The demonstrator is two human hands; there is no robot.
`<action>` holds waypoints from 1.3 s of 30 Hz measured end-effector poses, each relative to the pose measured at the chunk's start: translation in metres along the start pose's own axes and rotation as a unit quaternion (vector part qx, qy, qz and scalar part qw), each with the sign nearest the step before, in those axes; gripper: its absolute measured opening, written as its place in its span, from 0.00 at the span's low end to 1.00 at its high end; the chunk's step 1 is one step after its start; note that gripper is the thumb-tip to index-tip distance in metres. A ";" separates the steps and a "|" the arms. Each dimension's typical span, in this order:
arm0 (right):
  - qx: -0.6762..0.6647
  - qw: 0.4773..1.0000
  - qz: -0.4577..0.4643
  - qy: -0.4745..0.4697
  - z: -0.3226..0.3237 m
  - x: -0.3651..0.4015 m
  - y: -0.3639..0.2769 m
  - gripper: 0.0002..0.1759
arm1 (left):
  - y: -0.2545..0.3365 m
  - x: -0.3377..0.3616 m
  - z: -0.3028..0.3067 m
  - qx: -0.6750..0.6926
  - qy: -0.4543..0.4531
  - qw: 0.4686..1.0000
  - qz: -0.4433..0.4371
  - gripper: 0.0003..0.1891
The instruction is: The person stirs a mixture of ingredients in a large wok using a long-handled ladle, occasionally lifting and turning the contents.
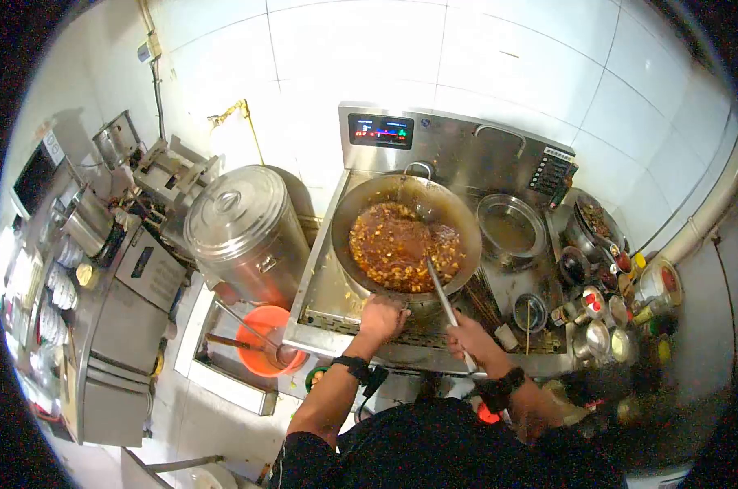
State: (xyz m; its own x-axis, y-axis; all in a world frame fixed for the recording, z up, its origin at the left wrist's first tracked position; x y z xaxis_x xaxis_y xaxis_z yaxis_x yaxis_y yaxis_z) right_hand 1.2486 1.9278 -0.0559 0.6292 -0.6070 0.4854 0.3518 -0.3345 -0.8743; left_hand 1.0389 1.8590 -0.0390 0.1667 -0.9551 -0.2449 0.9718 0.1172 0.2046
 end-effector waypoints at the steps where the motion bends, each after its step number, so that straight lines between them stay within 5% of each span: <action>1: -0.007 1.000 -0.005 -0.011 -0.006 0.026 -0.011 0.38 | -0.001 -0.001 -0.001 -0.003 -0.007 1.000 0.000 0.19; 4: 0.163 0.984 0.055 0.035 0.003 0.065 -0.023 0.40 | 0.000 -0.003 0.007 0.009 -0.021 1.000 -0.005 0.19; 8: 0.419 0.853 0.258 0.174 0.018 0.072 -0.038 0.41 | -0.001 -0.001 0.007 0.026 0.017 0.999 -0.022 0.19; 11: 0.436 0.870 0.147 0.179 0.005 0.048 -0.079 0.40 | 0.000 0.002 0.012 0.049 0.032 0.998 -0.024 0.19; 16: 0.485 0.819 0.232 0.202 -0.007 -0.047 -0.097 0.41 | 0.001 0.004 0.010 0.048 0.052 0.997 -0.010 0.18; 22: 0.546 0.797 0.208 0.153 -0.034 -0.049 -0.096 0.40 | -0.001 0.005 0.004 0.040 0.066 0.997 -0.010 0.17; 24: 0.605 0.751 0.215 0.157 -0.027 -0.042 -0.072 0.41 | 0.001 0.006 0.003 0.049 0.084 0.995 -0.016 0.17; 26: 0.625 0.744 0.198 0.127 -0.017 -0.024 -0.050 0.42 | 0.002 0.006 0.005 0.052 0.091 0.994 -0.028 0.17; 29: 0.532 0.825 0.172 0.083 -0.006 0.011 -0.036 0.42 | 0.002 0.007 0.011 0.067 0.098 0.993 -0.019 0.17; 32: 0.522 0.811 0.240 0.114 0.000 0.049 -0.033 0.39 | 0.003 0.006 0.008 0.034 0.063 0.997 -0.014 0.18; 35: 0.525 0.837 0.100 0.121 0.011 0.104 -0.048 0.37 | 0.003 0.008 0.003 0.001 0.080 0.996 -0.034 0.20; 39: 0.534 0.832 0.067 0.132 0.046 0.160 -0.063 0.37 | 0.004 0.006 0.006 -0.012 0.014 1.000 0.011 0.19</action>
State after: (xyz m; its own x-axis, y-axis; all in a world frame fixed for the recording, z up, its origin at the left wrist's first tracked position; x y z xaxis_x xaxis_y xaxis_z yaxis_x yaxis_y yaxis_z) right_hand 1.3586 1.8848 0.0772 0.5875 -0.7715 0.2440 0.7953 0.4948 -0.3503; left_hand 1.0425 1.8520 -0.0336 0.1930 -0.9440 -0.2675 0.9714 0.1454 0.1877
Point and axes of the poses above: each hand's wrist, its own x-axis away from the middle knuckle, its own z-axis out of the back of the hand, y = z × x, the point moved 6 cm from there along -x, towards the middle knuckle, and after that the axes turned 4 degrees about y, right-handed, at the moved point
